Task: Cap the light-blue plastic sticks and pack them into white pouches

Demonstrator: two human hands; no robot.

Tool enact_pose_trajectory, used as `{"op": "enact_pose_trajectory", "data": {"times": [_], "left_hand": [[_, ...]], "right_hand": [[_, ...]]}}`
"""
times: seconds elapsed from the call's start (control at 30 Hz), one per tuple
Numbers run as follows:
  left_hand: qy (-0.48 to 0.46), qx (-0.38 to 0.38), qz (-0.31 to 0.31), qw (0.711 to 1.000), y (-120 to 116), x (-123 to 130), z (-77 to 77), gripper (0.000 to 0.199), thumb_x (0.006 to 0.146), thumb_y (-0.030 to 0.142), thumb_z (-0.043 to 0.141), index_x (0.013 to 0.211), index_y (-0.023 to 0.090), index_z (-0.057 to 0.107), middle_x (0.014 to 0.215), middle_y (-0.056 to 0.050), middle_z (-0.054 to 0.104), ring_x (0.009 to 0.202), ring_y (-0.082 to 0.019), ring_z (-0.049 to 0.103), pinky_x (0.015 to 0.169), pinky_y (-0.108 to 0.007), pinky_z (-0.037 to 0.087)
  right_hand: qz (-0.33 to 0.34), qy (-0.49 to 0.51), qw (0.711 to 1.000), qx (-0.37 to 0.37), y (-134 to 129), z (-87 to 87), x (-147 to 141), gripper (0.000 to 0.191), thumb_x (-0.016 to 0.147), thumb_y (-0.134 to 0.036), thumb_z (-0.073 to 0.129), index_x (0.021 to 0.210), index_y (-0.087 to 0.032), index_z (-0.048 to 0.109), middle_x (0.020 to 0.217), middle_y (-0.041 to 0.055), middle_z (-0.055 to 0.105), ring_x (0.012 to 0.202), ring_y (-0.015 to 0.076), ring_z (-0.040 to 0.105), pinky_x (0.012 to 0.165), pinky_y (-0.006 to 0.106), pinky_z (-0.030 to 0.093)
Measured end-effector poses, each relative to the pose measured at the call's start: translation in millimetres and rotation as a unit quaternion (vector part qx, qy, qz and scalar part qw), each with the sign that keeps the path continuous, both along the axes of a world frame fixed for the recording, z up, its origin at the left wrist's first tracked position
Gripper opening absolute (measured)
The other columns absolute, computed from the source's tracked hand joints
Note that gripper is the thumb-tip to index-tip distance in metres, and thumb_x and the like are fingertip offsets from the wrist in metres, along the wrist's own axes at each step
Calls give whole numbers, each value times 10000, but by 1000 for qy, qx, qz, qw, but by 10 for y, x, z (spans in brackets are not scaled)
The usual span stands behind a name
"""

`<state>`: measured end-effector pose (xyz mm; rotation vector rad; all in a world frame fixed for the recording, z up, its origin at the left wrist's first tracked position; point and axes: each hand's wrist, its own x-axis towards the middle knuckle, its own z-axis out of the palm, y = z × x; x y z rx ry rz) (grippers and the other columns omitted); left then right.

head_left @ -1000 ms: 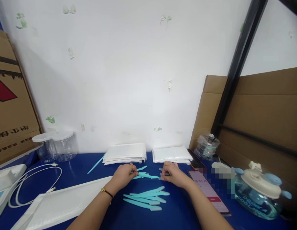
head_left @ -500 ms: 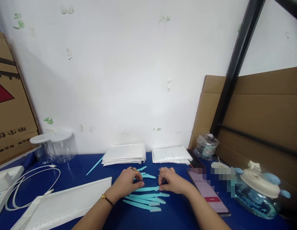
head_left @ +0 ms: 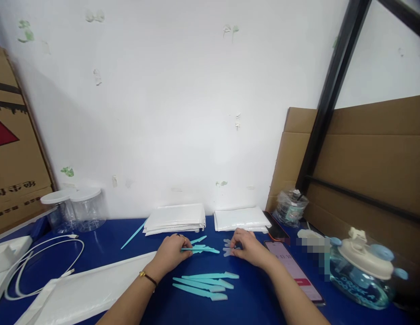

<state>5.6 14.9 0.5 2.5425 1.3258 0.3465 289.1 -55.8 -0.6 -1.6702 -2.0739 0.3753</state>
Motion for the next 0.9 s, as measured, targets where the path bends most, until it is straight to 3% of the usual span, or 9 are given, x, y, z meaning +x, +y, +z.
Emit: {"op": "enact_pose_trajectory", "data": {"times": [0.13,0.23,0.37,0.47,0.57,0.63,0.73,0.9], "left_hand": [[-35,6,-3,999,-104,50,48,262,687,385,660,924,274,654,900,13,647,898,-188,554,757,-255,362],[-51,-26,-61,996,-227,133,72,216,707,439,645,851,280,672,863,25,648,867,-174,558,730,-242,371],[-42,-56,-129,989,-321,222,28,202,719,416,634,846,269,687,833,25,665,824,-165,570,695,-229,380],[-29,-75,-142,987,-327,255,-30,135,735,319,596,801,244,687,769,23,673,733,-145,581,633,-218,375],[-31,-64,-130,989,-334,273,-51,193,799,322,516,742,223,672,729,17,670,681,-135,576,598,-217,361],[-33,-55,-129,990,-346,284,-35,263,837,369,479,726,221,666,725,15,670,670,-134,572,589,-221,351],[-17,-35,-128,991,-331,289,11,226,820,388,526,734,235,668,732,24,675,682,-138,576,617,-234,342],[14,22,-65,998,-137,160,40,201,816,372,538,743,238,668,808,3,683,815,-178,587,703,-264,333]], "right_hand": [[67,2,995,-70,-128,63,-44,187,642,-341,767,745,-231,657,882,-6,588,878,205,542,888,381,321],[97,-6,988,-119,-186,44,-115,204,596,-304,796,719,-227,653,853,-19,576,820,186,549,937,434,287],[103,1,987,-120,-178,-1,-168,131,659,-271,744,719,-222,638,821,-37,554,787,154,551,1005,473,203],[104,-2,988,-111,-164,-5,-180,113,673,-248,720,733,-224,628,820,-40,556,788,151,550,997,449,232],[110,-9,989,-96,-156,-2,-201,102,675,-210,703,732,-218,619,807,-36,569,763,147,544,919,378,327],[109,8,989,-96,-146,-12,-219,72,699,-202,674,735,-208,612,739,-31,569,690,137,532,764,287,398],[99,60,988,-97,-109,-47,-211,20,743,-198,623,747,-193,604,654,-27,554,595,122,506,546,203,361],[40,72,994,-71,-15,-98,-35,38,729,-143,614,707,-172,601,681,-6,598,625,136,543,546,202,370]]}}
